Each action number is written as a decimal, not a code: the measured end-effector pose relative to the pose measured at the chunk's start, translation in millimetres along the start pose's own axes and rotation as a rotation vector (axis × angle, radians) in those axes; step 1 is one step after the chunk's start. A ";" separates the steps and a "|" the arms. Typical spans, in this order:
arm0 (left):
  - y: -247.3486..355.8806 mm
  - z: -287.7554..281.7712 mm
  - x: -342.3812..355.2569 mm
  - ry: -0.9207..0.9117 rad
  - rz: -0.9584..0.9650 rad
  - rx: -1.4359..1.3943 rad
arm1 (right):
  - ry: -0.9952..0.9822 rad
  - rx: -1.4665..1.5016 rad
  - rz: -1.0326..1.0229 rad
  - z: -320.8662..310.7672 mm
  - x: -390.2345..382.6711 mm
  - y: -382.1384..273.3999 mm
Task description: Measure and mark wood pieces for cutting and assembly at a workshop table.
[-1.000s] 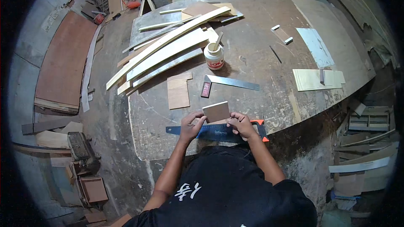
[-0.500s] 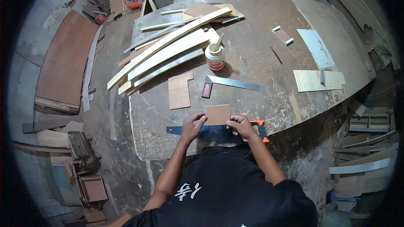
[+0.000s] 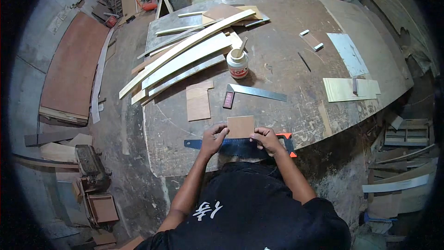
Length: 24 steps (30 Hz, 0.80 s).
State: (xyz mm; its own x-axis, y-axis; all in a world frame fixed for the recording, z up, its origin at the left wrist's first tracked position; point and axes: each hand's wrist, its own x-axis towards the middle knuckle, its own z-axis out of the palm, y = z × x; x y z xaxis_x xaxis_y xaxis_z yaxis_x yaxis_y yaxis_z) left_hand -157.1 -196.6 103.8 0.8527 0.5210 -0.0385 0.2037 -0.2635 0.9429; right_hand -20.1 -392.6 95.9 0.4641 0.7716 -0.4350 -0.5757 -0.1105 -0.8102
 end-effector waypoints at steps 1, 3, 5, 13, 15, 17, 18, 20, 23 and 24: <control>0.4 -1.2 0.1 -0.019 -0.015 0.008 | 0.007 -0.006 0.009 0.8 -0.3 -0.8; 1.3 -2.0 -0.1 -0.037 -0.030 0.016 | 0.013 -0.012 0.017 1.5 -0.3 -1.0; 7.2 -1.3 0.0 -0.048 -0.055 -0.051 | 0.010 0.009 0.006 0.9 -0.7 -0.4; 18.2 0.3 1.1 -0.064 -0.074 -0.141 | 0.009 0.024 0.028 -0.3 1.4 2.2; 20.1 1.7 1.4 -0.062 -0.084 -0.164 | 0.011 0.027 0.027 0.0 1.0 1.8; 19.4 2.8 1.3 -0.061 -0.083 -0.187 | 0.001 0.023 0.027 0.9 0.0 0.4; 16.8 3.4 1.6 -0.062 -0.083 -0.187 | 0.002 0.023 0.026 0.4 0.2 0.7; 9.9 3.5 1.6 -0.046 -0.058 -0.202 | -0.011 0.004 0.017 0.6 1.2 1.9; 3.2 6.0 0.8 -0.044 -0.064 -0.256 | -0.014 0.003 0.016 0.8 0.5 1.6; 1.4 5.9 1.2 -0.045 -0.064 -0.256 | -0.013 0.003 0.015 0.3 0.7 2.4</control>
State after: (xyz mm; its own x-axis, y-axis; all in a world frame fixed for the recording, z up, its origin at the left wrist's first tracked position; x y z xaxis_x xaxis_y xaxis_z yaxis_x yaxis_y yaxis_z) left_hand -153.0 -201.1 103.1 0.8637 0.4919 -0.1100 0.1343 -0.0144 0.9908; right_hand -21.3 -392.2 93.8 0.4464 0.7778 -0.4423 -0.5847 -0.1206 -0.8023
